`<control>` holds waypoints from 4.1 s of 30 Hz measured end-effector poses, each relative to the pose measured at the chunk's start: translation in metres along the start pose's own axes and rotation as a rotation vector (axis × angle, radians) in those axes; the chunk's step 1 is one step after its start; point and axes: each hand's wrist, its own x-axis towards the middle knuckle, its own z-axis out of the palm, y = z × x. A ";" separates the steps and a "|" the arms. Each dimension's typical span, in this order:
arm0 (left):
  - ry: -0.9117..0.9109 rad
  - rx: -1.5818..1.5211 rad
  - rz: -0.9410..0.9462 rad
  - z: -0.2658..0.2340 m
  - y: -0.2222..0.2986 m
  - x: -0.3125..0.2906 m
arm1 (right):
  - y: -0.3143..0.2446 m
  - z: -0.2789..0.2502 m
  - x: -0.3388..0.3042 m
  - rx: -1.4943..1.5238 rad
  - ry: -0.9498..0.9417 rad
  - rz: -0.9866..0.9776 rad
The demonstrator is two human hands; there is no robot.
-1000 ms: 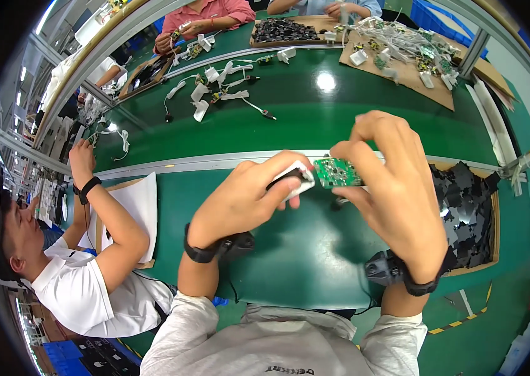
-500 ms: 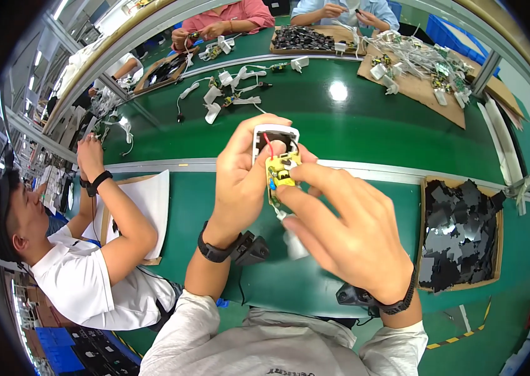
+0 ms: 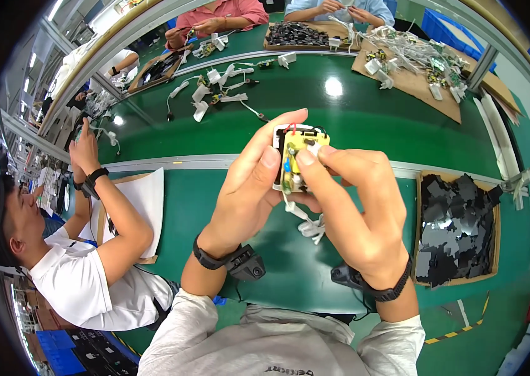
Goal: The person assembles power adapters by hand, picking up a white plastic housing and a circuit board with an attached power cord. They fit the circuit board into the housing, press the components together, and then place the assembled unit onto the green conveyor belt.
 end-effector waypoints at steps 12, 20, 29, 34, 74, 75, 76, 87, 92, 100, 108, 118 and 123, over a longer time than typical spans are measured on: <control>0.025 0.040 -0.026 0.003 -0.008 0.004 | 0.004 0.007 -0.009 -0.015 -0.052 -0.047; -0.086 0.360 0.372 0.001 -0.015 -0.001 | 0.010 -0.021 -0.006 0.197 -0.097 0.045; -0.233 0.588 0.371 0.010 -0.024 -0.002 | 0.016 -0.037 -0.016 0.796 -0.001 0.509; -0.175 0.628 0.467 0.013 -0.028 0.000 | 0.014 -0.041 -0.020 0.572 -0.079 0.284; -0.103 0.880 0.847 0.041 -0.062 0.028 | 0.040 -0.066 -0.035 1.078 -0.115 0.714; -0.103 0.867 0.865 0.040 -0.063 0.028 | 0.040 -0.066 -0.034 1.079 -0.115 0.715; -0.103 0.855 0.884 0.039 -0.063 0.027 | 0.041 -0.067 -0.033 1.028 -0.147 0.692; -0.151 0.867 0.719 0.052 -0.064 0.026 | 0.051 -0.072 -0.033 0.808 -0.134 0.520; -0.138 0.495 0.397 0.048 -0.062 0.023 | 0.057 -0.075 -0.032 0.779 -0.243 0.471; 0.009 0.402 0.283 0.049 -0.065 0.021 | 0.057 -0.054 -0.038 0.410 -0.103 0.191; 0.046 0.205 0.154 0.061 -0.060 0.030 | 0.069 -0.049 -0.045 0.157 -0.012 0.085; 0.021 0.265 0.147 0.068 -0.067 0.031 | 0.089 -0.074 -0.041 0.132 -0.144 0.051; 0.046 0.462 0.192 0.075 -0.069 0.032 | 0.086 -0.077 -0.040 0.197 -0.111 0.082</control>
